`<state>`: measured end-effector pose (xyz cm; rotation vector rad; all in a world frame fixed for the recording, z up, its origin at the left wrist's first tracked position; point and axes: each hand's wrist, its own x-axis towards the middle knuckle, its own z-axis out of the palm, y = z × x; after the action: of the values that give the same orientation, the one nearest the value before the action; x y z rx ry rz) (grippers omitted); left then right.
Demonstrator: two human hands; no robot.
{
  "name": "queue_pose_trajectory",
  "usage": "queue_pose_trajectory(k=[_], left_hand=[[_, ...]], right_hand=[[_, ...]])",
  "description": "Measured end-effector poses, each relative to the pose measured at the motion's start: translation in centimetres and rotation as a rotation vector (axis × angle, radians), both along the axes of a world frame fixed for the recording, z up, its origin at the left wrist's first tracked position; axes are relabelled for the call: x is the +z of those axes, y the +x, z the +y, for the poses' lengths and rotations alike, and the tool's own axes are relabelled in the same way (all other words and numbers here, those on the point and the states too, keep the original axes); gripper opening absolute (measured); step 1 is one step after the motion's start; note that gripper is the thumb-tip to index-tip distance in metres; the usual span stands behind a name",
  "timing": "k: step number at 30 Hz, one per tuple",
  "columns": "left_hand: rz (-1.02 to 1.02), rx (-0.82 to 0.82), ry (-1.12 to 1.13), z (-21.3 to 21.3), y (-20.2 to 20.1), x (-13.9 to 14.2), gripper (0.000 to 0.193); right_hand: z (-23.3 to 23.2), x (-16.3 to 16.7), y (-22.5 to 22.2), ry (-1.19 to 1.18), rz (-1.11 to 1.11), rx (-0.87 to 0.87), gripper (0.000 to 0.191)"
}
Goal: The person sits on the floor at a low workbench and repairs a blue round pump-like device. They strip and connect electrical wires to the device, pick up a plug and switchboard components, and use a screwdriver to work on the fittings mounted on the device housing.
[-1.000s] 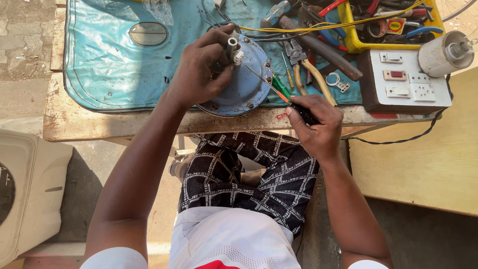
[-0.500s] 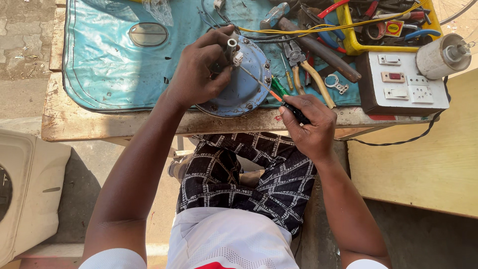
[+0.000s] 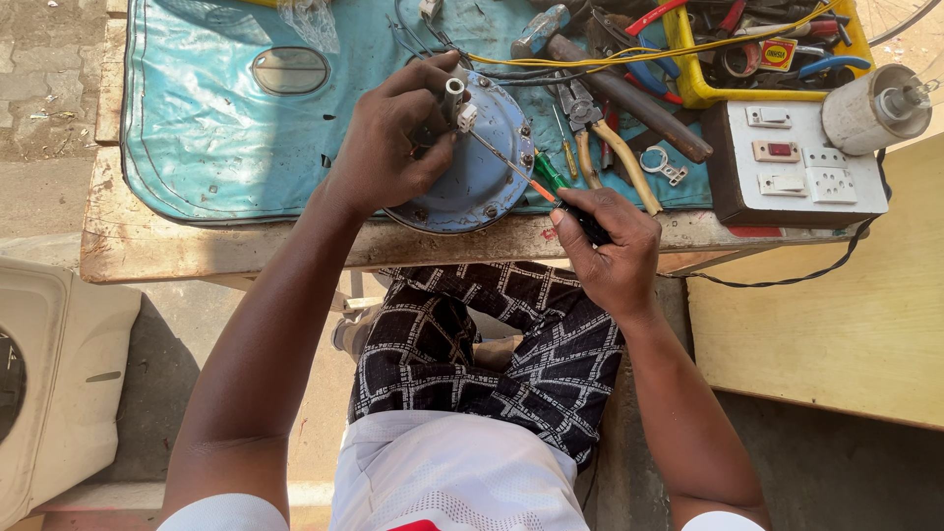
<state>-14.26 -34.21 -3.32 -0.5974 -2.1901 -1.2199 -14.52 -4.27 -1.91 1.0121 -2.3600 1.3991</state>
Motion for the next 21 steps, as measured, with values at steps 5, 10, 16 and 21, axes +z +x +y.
queue_pose_trajectory(k=[5,10,16,21], left_hand=[[0.012,0.005,-0.007,-0.03,-0.05,0.01,0.019],[0.014,0.006,-0.009,-0.09,-0.07,0.02,0.019],[0.008,0.003,0.003,-0.06,0.02,-0.02,0.019],[0.019,-0.012,0.010,-0.08,-0.06,-0.08,0.020]], right_hand=[[0.05,0.12,0.09,0.001,0.007,-0.006,0.020],[0.02,0.13,0.15,-0.014,-0.030,-0.008,0.020],[0.00,0.07,0.15,0.000,-0.020,-0.012,0.020],[0.06,0.41,-0.19,0.006,-0.128,-0.030,0.021]])
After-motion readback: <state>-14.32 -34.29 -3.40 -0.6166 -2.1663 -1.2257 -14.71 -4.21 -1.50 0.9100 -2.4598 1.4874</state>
